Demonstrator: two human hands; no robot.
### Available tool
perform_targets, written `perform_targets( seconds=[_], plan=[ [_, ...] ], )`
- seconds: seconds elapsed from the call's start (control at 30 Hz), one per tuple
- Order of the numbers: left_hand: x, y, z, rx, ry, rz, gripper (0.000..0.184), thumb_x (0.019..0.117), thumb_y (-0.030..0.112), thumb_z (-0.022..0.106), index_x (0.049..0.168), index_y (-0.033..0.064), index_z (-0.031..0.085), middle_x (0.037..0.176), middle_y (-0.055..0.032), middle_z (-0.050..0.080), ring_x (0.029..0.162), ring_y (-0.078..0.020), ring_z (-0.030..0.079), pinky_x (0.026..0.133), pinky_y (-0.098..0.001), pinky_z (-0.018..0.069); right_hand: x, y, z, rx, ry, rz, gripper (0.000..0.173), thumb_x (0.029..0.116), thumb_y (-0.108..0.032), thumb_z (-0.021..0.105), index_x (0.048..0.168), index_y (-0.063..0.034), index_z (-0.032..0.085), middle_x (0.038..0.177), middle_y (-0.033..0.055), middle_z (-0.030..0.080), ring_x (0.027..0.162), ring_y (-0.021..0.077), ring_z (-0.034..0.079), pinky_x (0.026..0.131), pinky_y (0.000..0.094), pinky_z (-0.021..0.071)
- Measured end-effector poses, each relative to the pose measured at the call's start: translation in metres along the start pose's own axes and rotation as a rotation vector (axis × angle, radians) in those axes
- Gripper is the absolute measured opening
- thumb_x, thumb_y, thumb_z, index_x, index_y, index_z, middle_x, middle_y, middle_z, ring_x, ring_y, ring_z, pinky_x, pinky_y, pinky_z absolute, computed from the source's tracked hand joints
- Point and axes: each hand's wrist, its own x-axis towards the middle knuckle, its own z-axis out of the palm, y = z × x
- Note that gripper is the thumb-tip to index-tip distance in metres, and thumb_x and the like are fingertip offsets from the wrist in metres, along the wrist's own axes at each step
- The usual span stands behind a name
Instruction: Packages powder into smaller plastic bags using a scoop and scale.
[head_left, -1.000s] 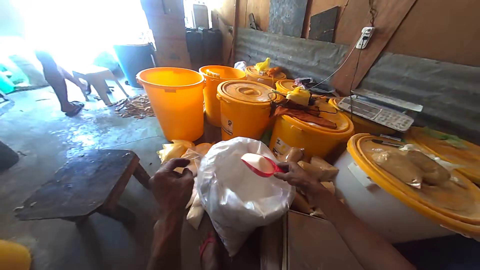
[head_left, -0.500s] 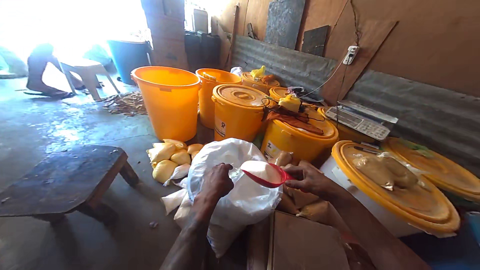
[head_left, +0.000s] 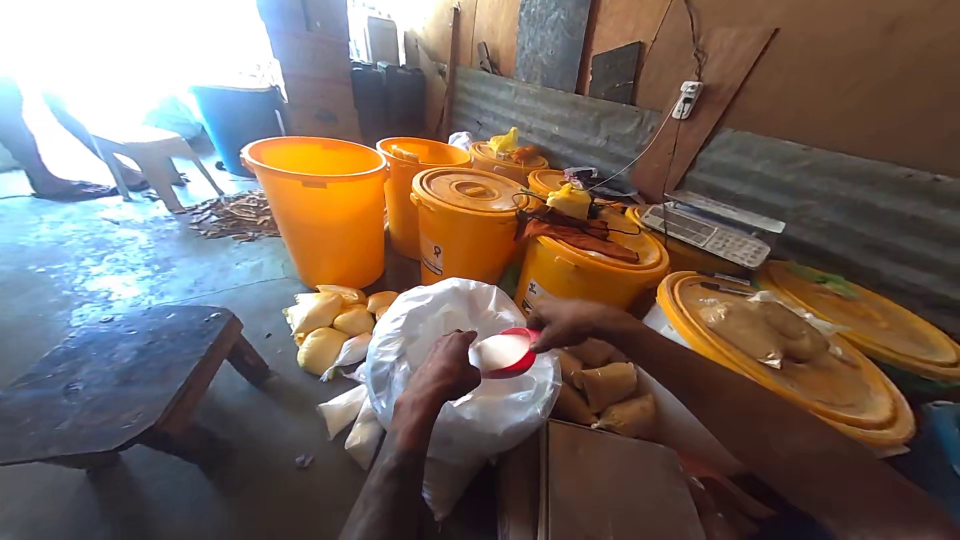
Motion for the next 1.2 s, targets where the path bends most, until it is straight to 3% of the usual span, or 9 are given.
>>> perform_targets(
  seconds=[0.13, 0.23, 0.33, 0.53, 0.63, 0.77, 0.87, 1.0, 1.2],
  plan=[
    [-0.002, 0.009, -0.001, -0.017, 0.006, -0.064, 0.054, 0.0848, 0.007, 0.07, 0.138, 0.0033, 0.06, 0.135, -0.0206, 0.062, 0.127, -0.0359, 0.058, 0.105, -0.0556, 0.0469, 0.004, -0.058, -0.028, -0.27, -0.068, 0.107, 0.022, 0.0959, -0.014, 0.068, 0.099, 0.0076, 0.065, 0.091, 0.0193, 0.064, 0.083, 0.0309, 0.061, 0.075, 0.0531, 0.0482],
    [0.001, 0.013, 0.0, -0.051, 0.053, -0.093, 0.05, 0.0844, 0.009, 0.07, 0.133, 0.0042, 0.063, 0.132, -0.0193, 0.063, 0.126, -0.0345, 0.059, 0.104, -0.055, 0.0477, -0.001, -0.094, -0.039, -0.41, 0.045, 0.121, 0.017, 0.0881, -0.019, 0.074, 0.09, -0.0022, 0.072, 0.088, 0.0136, 0.069, 0.084, 0.0316, 0.065, 0.074, 0.0575, 0.0488],
    [0.002, 0.015, -0.002, -0.159, 0.127, -0.077, 0.052, 0.084, 0.007, 0.069, 0.136, 0.005, 0.062, 0.132, -0.0186, 0.064, 0.124, -0.0329, 0.061, 0.104, -0.0533, 0.0485, -0.016, -0.13, -0.049, -0.55, 0.102, 0.057, 0.016, 0.0908, -0.021, 0.073, 0.089, -0.0052, 0.071, 0.093, 0.0136, 0.068, 0.092, 0.0332, 0.064, 0.078, 0.0589, 0.0446],
    [0.005, 0.004, -0.004, -0.254, 0.205, -0.19, 0.044, 0.085, 0.01, 0.07, 0.129, 0.0062, 0.064, 0.111, -0.0159, 0.071, 0.092, -0.027, 0.072, 0.085, -0.0492, 0.0582, -0.026, -0.174, -0.046, -0.789, 0.128, 0.021, 0.017, 0.0992, -0.005, 0.054, 0.086, 0.0008, 0.062, 0.085, 0.0164, 0.059, 0.084, 0.0346, 0.061, 0.062, 0.0491, 0.0413],
    [0.005, -0.007, -0.01, -0.277, 0.247, -0.237, 0.044, 0.0844, 0.011, 0.072, 0.127, 0.0043, 0.065, 0.114, -0.0185, 0.069, 0.098, -0.0309, 0.07, 0.089, -0.0534, 0.0564, -0.028, -0.174, -0.044, -0.773, 0.219, 0.069, 0.019, 0.0995, -0.005, 0.054, 0.085, 0.0023, 0.064, 0.084, 0.0172, 0.061, 0.082, 0.0356, 0.062, 0.06, 0.05, 0.0432],
    [-0.006, -0.023, -0.029, -0.367, 0.314, -0.361, 0.049, 0.0866, 0.007, 0.069, 0.135, 0.0054, 0.062, 0.124, -0.0186, 0.067, 0.091, -0.0304, 0.072, 0.084, -0.0523, 0.0592, -0.044, -0.148, -0.064, -0.647, 0.343, 0.192, 0.011, 0.0873, -0.013, 0.073, 0.093, -0.0051, 0.069, 0.09, 0.0143, 0.066, 0.088, 0.035, 0.064, 0.068, 0.0558, 0.0464],
    [-0.014, -0.038, -0.036, -0.408, 0.399, -0.416, 0.049, 0.0872, 0.006, 0.068, 0.136, 0.0062, 0.062, 0.127, -0.0183, 0.066, 0.085, -0.0303, 0.072, 0.08, -0.053, 0.0595, -0.028, -0.124, -0.065, -0.64, 0.324, 0.308, 0.026, 0.0864, -0.016, 0.075, 0.108, -0.0034, 0.068, 0.102, 0.0188, 0.068, 0.101, 0.0391, 0.064, 0.088, 0.0646, 0.0432],
    [-0.018, -0.048, -0.035, -0.523, 0.522, -0.433, 0.048, 0.0852, 0.003, 0.067, 0.133, 0.0067, 0.063, 0.127, -0.0176, 0.065, 0.078, -0.029, 0.07, 0.072, -0.0509, 0.0603, 0.071, -0.074, 0.011, -0.585, 0.297, 0.094, 0.023, 0.0933, -0.005, 0.066, 0.115, 0.0002, 0.07, 0.111, 0.0238, 0.069, 0.104, 0.0458, 0.064, 0.099, 0.0735, 0.0379],
    [-0.018, -0.045, -0.034, -0.606, 0.586, -0.421, 0.051, 0.083, 0.0, 0.068, 0.133, 0.0087, 0.064, 0.126, -0.0151, 0.066, 0.072, -0.0246, 0.069, 0.067, -0.0463, 0.0606, 0.206, -0.016, 0.143, -0.539, 0.202, -0.21, 0.027, 0.1004, 0.008, 0.044, 0.114, 0.0102, 0.067, 0.117, 0.0253, 0.069, 0.121, 0.042, 0.06, 0.121, 0.0617, 0.0215]
  ],
)
